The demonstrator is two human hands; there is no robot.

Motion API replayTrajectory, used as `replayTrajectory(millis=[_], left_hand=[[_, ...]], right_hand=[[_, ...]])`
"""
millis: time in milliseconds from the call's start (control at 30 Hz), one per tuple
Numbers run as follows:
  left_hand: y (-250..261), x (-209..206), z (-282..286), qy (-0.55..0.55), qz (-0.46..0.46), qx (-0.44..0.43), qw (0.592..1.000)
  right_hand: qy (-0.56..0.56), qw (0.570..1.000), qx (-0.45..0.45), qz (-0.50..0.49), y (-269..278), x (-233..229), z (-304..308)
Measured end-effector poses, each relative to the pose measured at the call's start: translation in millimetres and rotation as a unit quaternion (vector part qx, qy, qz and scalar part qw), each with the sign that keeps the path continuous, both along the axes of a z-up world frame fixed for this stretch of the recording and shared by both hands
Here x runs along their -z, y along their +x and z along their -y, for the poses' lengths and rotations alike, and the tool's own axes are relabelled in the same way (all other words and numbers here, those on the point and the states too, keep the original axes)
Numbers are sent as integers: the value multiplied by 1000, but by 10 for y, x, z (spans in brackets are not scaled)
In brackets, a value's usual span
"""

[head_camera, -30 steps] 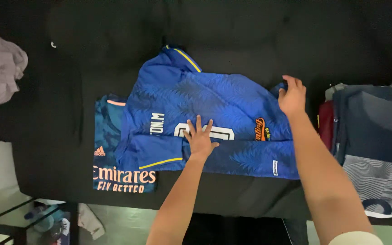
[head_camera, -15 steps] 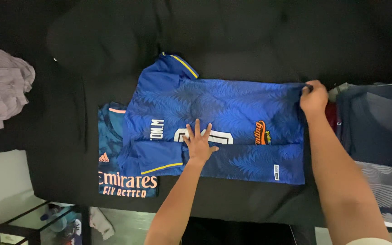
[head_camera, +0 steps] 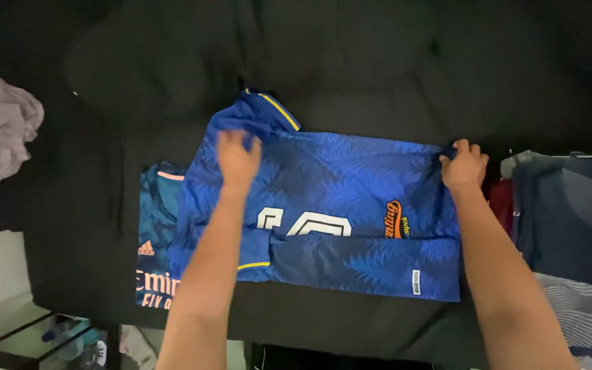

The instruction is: The recorder retrieves hoodies and jerseys from a closet and folds them on a bed.

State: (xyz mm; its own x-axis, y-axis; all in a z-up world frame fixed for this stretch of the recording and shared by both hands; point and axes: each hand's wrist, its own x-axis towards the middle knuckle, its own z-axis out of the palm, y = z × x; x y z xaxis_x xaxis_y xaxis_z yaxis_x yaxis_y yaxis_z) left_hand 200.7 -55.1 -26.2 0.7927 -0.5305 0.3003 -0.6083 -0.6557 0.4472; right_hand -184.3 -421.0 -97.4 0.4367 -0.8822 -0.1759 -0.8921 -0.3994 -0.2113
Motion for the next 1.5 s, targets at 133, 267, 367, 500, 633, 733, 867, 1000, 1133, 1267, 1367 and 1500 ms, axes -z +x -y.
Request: replayTrajectory(millis=[133, 267, 367, 500, 633, 733, 867, 1000, 1133, 1267, 1367, 1500], left_hand=[[615, 0, 194, 58, 27, -79, 995], [952, 230, 417, 141, -79, -62, 985], [1039, 352, 576, 186, -105, -54, 975], [1275, 942, 473, 67, -84, -45, 993], [1202, 406, 422, -112, -205, -41, 971], [1186, 209, 267, -246, -361, -38, 899], [1072, 39, 14, -335, -381, 6, 862], [885, -158, -219, -352, -418, -8, 838], [754, -156, -635, -414, -421, 34, 807], [509, -567, -1086, -450, -477, 44, 754], [360, -532, -1724, -468, -504, 53, 723], [50, -434, -2476, -395, -539, 25, 744]], right_hand=[[1, 1000, 1, -19, -7, 16, 42], [4, 1000, -12, -26, -60, 149, 86], [-6, 999, -19, -40, -83, 229, 171], [-8, 998, -46, -46, -144, 442, 291], [6, 997, -51, -48, -126, 375, 286], [18, 996, -47, -67, -110, 439, 377], [27, 994, -44, -96, -111, 441, 411], [48, 994, -74, -59, -217, 257, 418], [70, 995, -66, -39, -247, 34, 371], [9, 991, -56, 123, -411, -640, -297], [-76, 959, -111, 252, -785, -882, -921], [3, 954, -13, 298, -1370, -783, -1564]])
